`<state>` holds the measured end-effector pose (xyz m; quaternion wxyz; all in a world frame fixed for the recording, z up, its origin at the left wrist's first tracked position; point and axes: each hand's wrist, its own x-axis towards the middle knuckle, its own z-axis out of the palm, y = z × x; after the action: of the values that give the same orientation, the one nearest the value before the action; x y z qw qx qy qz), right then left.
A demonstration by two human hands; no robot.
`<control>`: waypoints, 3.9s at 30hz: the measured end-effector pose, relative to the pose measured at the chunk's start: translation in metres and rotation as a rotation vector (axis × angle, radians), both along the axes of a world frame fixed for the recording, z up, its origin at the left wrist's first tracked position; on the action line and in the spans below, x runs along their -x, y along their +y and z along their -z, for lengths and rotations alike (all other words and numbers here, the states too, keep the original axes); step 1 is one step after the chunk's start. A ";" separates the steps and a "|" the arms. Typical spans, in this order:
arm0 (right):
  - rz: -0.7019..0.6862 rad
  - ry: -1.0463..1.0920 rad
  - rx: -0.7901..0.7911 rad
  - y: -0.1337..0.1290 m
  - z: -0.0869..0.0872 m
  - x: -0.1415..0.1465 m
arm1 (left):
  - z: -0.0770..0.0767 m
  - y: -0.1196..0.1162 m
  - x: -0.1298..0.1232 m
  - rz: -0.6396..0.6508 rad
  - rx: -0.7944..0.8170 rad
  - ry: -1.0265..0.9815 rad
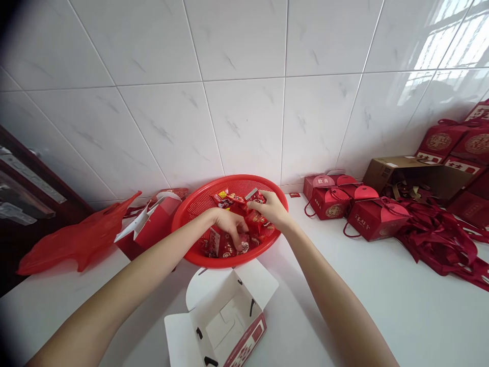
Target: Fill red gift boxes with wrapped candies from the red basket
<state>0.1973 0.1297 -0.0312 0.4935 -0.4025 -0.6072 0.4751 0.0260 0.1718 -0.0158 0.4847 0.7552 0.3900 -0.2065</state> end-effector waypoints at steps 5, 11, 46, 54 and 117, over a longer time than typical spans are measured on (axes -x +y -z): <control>0.071 0.050 -0.004 0.000 -0.002 -0.001 | -0.007 0.010 0.011 -0.180 -0.103 -0.266; 0.115 0.072 -0.001 -0.002 -0.005 -0.001 | -0.010 0.018 0.023 -0.535 -0.287 -0.587; 0.167 0.181 0.050 0.000 -0.004 0.000 | -0.002 0.023 0.019 -0.550 -0.415 -0.979; 0.136 0.185 0.016 -0.001 -0.005 -0.001 | -0.008 0.019 0.020 -0.511 -0.269 -0.847; 0.190 0.095 0.006 -0.003 -0.006 -0.001 | 0.018 0.026 0.024 -0.460 -0.228 0.593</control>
<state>0.1980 0.1266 -0.0251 0.5636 -0.4366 -0.5408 0.4464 0.0018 0.1981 -0.0341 0.2978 0.6046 0.6926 -0.2569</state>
